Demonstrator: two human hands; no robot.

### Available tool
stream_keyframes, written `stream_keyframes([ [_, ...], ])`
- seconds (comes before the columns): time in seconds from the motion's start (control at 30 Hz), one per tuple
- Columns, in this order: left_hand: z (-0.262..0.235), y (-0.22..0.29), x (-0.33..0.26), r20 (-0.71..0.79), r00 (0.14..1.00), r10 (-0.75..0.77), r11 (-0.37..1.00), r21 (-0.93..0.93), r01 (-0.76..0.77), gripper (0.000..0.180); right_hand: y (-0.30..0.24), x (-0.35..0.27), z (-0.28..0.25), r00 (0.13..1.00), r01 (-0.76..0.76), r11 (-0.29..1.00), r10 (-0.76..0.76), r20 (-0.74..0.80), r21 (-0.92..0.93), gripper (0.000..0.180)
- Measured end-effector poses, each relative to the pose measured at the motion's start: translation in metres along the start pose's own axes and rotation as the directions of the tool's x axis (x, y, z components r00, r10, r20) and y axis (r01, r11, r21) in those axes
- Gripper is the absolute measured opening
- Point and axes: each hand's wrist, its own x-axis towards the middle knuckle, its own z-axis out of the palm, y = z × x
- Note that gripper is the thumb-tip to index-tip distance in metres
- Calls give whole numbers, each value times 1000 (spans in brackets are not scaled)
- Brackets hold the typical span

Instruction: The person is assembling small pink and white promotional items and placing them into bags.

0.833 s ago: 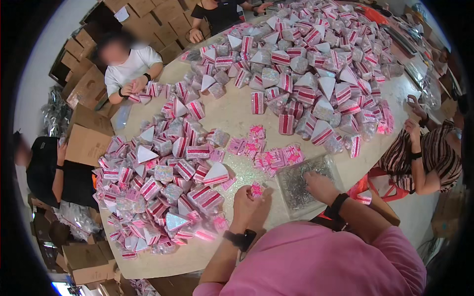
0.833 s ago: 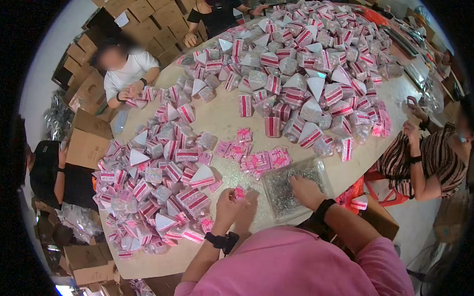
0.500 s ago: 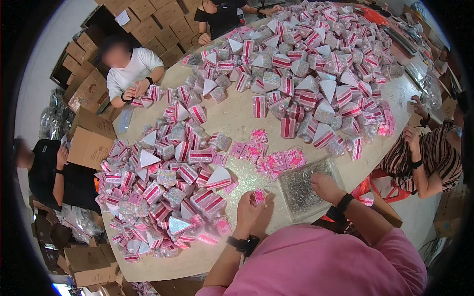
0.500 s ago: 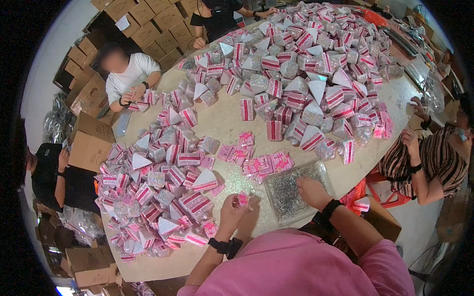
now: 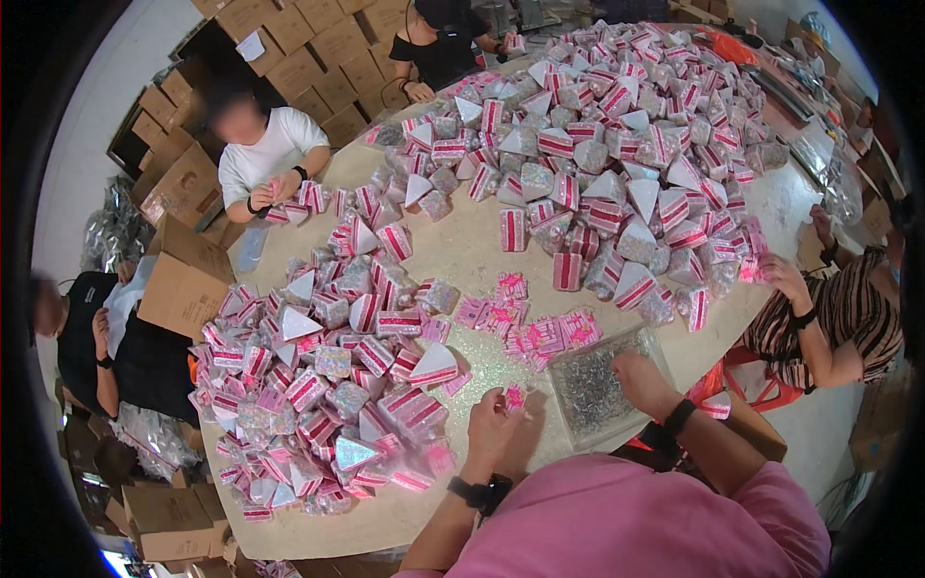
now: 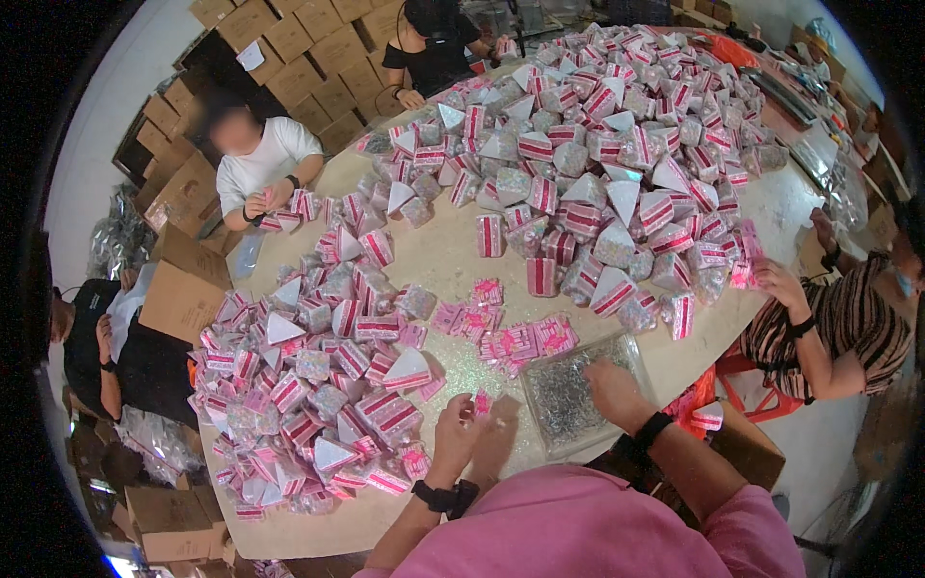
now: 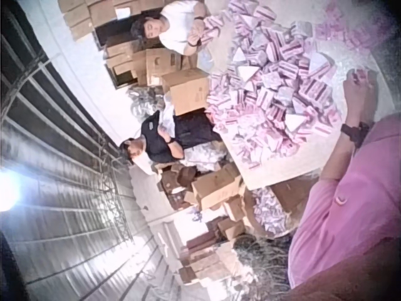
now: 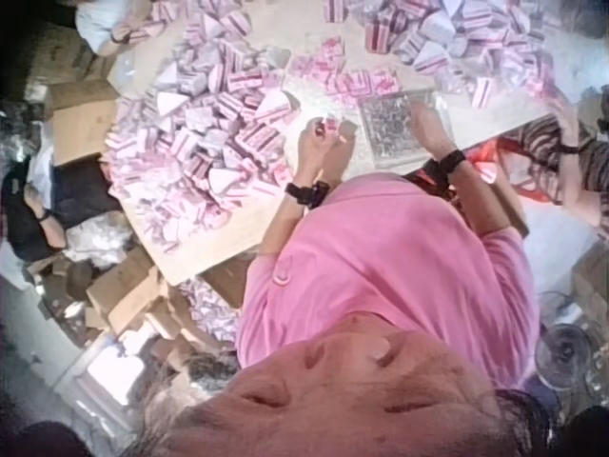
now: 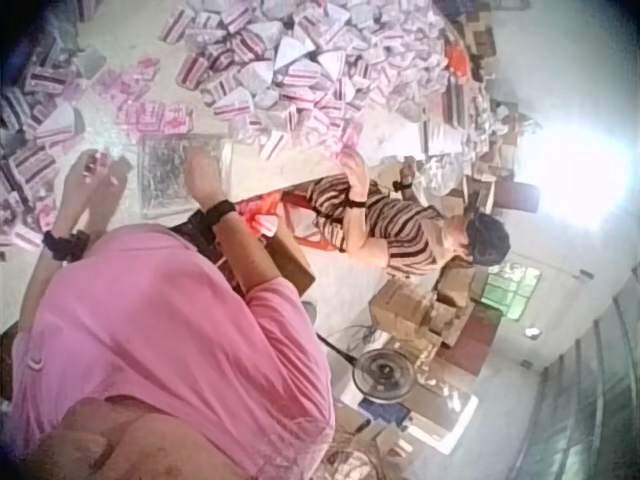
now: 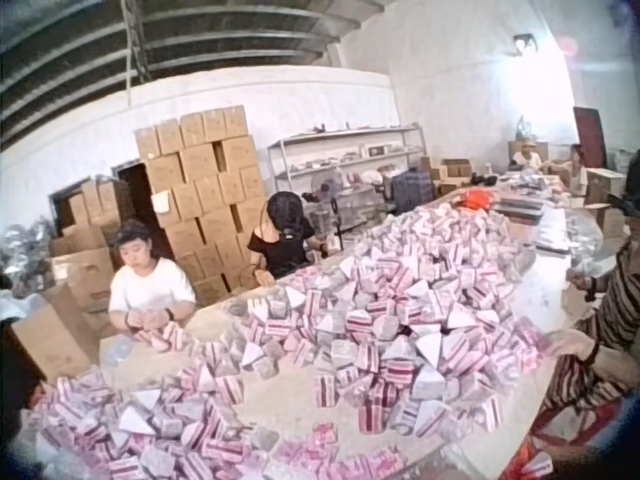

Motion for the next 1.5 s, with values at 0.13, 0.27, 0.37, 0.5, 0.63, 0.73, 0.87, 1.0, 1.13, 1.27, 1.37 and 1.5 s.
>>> stream_keyframes([
  [0.13, -3, 5, -2, 56, 997, -61, 994, -91, 66, 53, 6, -2, 7, 998, 55, 998, -54, -28, 25, 18],
  [0.27, -7, 13, -6, 126, 984, -122, 986, -96, 135, 52, -1, -4, 1, 998, 61, 998, -60, 26, -27, 18],
  [0.37, -8, 17, -7, 153, 979, -131, 984, -103, 148, 53, -8, -3, -4, 999, 38, 999, -38, 29, -12, 18],
  [0.5, -6, 13, -9, 158, 982, -105, 983, -130, 126, 55, -1, -2, -5, 995, 67, 997, -65, 76, -31, 14],
  [0.63, -8, 17, -11, 132, 985, -109, 978, -164, 130, 55, -9, -1, -15, 988, 15, 991, 5, 152, -130, 10],
  [0.73, -7, 17, -12, 118, 985, -130, 957, -246, 156, 56, -5, -4, -12, 993, 40, 989, -24, 114, -141, 11],
  [0.87, -16, 22, -7, 178, 974, -144, 842, -496, 215, 55, 3, -6, -6, 991, 30, 993, -15, 131, -117, 11],
  [1.0, -37, 30, 7, 284, 940, -188, 562, -754, 340, 50, 2, -5, -2, 993, -29, 996, 38, 113, -84, 10],
  [1.13, -59, 50, 17, 279, 960, -29, 161, -946, 280, 53, -13, -6, -13, 998, -35, 992, 29, 49, 117, 11],
  [1.27, -70, 71, 21, 281, 957, 74, 24, -960, 280, 60, -17, -5, -20, 995, -61, 971, 40, 95, 231, 14],
  [1.37, -71, 77, 20, 281, 955, 95, -54, -956, 287, 61, -44, -4, -44, 948, -308, 844, 231, 220, 439, 12],
  [1.5, -69, 85, 19, 287, 953, 96, -98, -950, 296, 62, -47, -8, -51, 937, -346, 768, 255, 238, 540, 10],
])
